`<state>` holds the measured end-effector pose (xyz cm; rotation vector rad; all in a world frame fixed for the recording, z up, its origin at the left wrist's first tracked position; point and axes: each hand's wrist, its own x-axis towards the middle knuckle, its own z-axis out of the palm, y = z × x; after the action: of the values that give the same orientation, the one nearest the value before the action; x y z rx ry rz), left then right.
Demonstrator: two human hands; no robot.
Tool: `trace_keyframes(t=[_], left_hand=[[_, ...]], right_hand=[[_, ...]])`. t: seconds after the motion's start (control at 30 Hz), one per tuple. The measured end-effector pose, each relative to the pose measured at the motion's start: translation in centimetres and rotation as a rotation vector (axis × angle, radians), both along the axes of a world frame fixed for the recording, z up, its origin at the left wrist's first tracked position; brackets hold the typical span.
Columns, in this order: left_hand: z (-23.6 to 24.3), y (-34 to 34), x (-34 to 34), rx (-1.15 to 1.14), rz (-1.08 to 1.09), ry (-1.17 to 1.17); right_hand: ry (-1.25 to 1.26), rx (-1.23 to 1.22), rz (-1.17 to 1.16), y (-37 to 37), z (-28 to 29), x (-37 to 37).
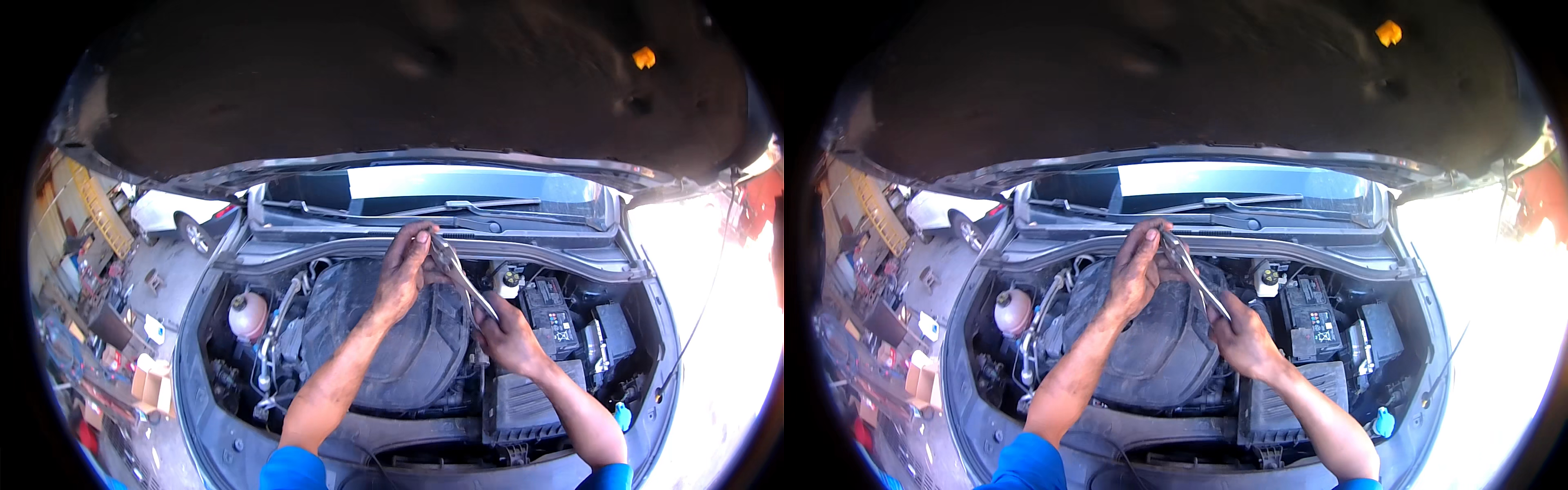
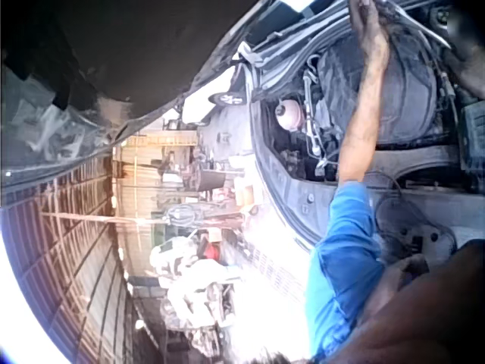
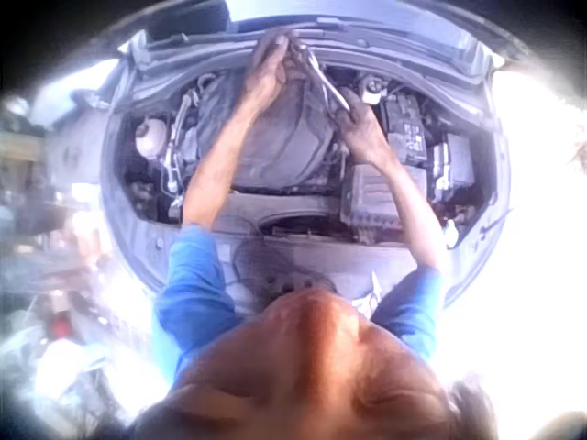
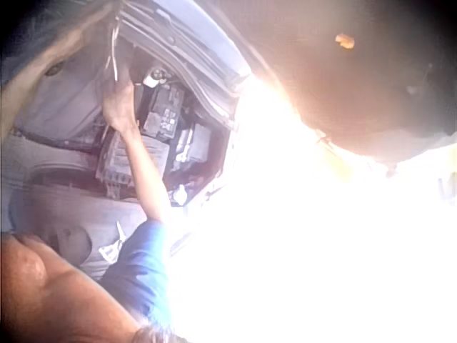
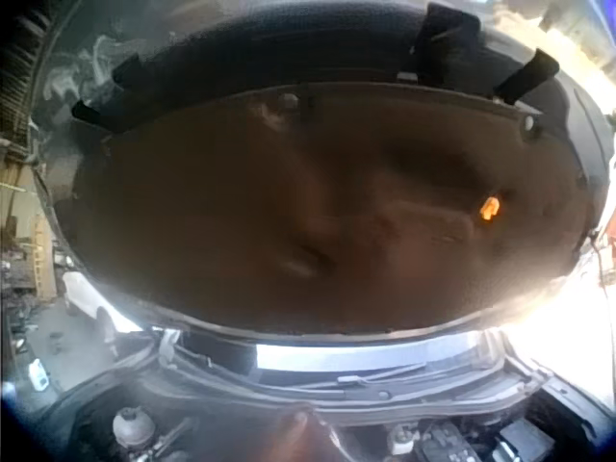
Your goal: The person uses pliers and their hands to remove and replace clips and plastic components on the underside of a car hood.
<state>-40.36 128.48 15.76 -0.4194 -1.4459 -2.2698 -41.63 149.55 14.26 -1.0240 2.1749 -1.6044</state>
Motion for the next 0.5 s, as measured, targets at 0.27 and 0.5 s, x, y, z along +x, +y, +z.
trace_keyframes(t=[0.27, 0.5], left_hand=[[-2.1, 0.3, 24.1, -0.19, 0.296, -0.247], [-12.1, -1.4, 57.2, 0.004, 1.074, -0.723]], right_hand=[[-0.625, 0.044, 0.505, 6.8, -1.4, 17.8], [-1.108, -0.001, 0.635, 15.6, -9.2, 33.7]])
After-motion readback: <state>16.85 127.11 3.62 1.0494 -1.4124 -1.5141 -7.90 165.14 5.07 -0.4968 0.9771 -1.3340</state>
